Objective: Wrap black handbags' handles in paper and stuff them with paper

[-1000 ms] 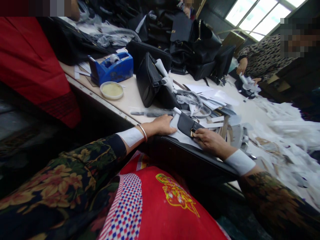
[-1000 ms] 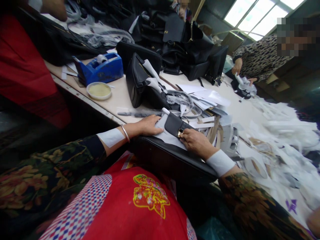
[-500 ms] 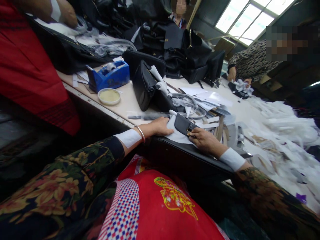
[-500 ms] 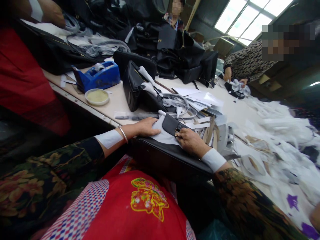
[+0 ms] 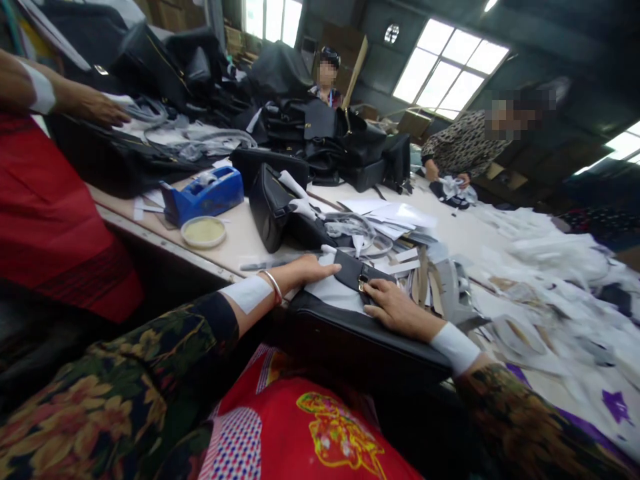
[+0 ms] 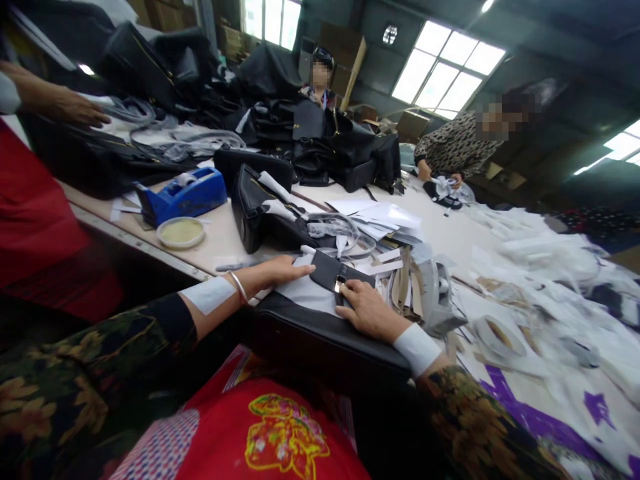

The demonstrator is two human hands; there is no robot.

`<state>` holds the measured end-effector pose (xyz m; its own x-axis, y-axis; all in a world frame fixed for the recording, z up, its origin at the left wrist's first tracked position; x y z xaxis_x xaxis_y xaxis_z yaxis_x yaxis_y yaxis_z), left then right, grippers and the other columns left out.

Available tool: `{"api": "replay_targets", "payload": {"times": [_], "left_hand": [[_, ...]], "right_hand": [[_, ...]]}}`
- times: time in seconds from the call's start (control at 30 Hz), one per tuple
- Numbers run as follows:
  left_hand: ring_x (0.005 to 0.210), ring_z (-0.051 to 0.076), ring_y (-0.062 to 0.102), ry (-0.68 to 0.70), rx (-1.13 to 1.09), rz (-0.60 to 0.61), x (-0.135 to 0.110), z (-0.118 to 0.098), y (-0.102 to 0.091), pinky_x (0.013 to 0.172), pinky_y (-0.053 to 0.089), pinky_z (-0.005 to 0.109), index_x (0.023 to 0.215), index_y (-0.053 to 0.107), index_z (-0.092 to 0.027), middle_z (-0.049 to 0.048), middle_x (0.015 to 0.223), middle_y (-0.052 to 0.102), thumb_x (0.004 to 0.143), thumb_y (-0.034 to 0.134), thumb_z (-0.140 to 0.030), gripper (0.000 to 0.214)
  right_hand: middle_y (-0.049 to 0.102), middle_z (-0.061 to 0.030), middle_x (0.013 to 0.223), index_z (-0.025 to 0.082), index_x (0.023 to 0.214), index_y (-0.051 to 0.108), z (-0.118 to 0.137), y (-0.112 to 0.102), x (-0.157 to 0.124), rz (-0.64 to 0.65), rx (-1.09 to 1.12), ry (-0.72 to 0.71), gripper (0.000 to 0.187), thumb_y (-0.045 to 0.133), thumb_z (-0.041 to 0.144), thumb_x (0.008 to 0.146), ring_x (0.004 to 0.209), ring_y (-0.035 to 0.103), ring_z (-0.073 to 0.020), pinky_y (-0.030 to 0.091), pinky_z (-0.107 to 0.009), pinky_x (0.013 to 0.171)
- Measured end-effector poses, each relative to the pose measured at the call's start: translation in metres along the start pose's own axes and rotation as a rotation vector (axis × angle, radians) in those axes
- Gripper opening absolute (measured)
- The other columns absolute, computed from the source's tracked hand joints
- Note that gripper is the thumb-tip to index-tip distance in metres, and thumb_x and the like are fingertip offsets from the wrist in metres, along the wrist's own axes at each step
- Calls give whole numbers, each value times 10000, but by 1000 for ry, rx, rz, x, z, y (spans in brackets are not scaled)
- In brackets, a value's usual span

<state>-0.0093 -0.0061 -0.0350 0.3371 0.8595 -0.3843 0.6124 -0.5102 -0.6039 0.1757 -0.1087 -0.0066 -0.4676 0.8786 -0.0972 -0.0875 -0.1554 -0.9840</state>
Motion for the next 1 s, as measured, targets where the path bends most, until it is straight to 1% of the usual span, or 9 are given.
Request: {"api": "replay_targets", "payload": {"times": [0.1,0.23,0.33,0.43,0.53,0.6,0.73,0.83,1.0], "left_hand": [[1117,401,646,-68,-172,58,6,0,8,814,543,357,1133,650,-94,245,1232,667,647,714,-668,755],[888,332,737,-112,-421,262,4,-3,35,665,586,340,1011,687,-129,181,1040,755,686,732,-529,518],[821,316,746,-140,-563,381,-4,-6,51,667,605,360,936,693,-123,175,950,769,671,744,-446,420],[791,314,745,-139,-668,387,-10,-8,57,689,613,387,947,671,-132,154,890,773,607,797,-375,436],[738,297,741,-116,-742,330,-16,-11,54,706,612,394,977,650,-141,121,825,769,572,831,-326,481],[727,280,740,-96,-773,301,-24,-12,50,727,608,382,996,647,-148,104,817,765,563,846,-311,504],[750,266,738,-31,-836,298,-43,-13,44,750,596,364,1017,667,-162,101,856,767,570,868,-309,511],[735,258,734,42,-880,316,-55,-17,41,740,588,345,1033,683,-162,106,879,770,582,880,-305,513],[724,245,726,151,-840,351,-67,-30,38,732,579,321,1059,692,-148,112,872,770,599,886,-300,522]], "right_hand": [[489,-203,1390,108,1427,476,5,4,-10,-32,-45,79,605,490,470,942,1254,458,-333,383,-491,1061],[454,-200,1430,105,1450,443,11,4,-22,-93,-37,125,654,532,477,919,1290,420,-339,348,-494,1089],[454,-191,1440,122,1455,445,13,1,-30,-151,-7,135,664,559,472,902,1305,411,-341,338,-501,1097],[486,-180,1425,146,1436,484,11,-2,-38,-238,97,117,632,581,447,888,1302,428,-336,339,-513,1100],[562,-148,1359,187,1293,638,-4,-6,-51,-448,380,105,477,597,414,875,1272,486,-297,350,-474,1114],[559,-144,1363,197,1247,669,-23,-2,-67,-624,540,189,428,582,406,884,1293,477,-293,330,-481,1134],[485,-156,1437,213,1446,470,-57,29,-108,-866,859,491,660,605,479,857,1311,469,-313,389,-525,1086],[538,-142,1406,239,1482,404,-52,42,-124,-865,1116,521,743,626,540,840,1254,543,-289,461,-475,1025],[661,-93,1278,242,1314,585,-20,28,-121,-721,1676,323,570,716,479,813,1158,620,-271,461,-440,1016]]}}
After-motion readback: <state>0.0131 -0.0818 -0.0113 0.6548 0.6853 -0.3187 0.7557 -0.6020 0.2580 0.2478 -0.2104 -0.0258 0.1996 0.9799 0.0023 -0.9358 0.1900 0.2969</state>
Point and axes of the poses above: each hand's wrist, its own x-axis towards the middle knuckle, its own y-axis out of the palm, z = x × y, the point moved 8 cm from there along x, towards the middle knuckle
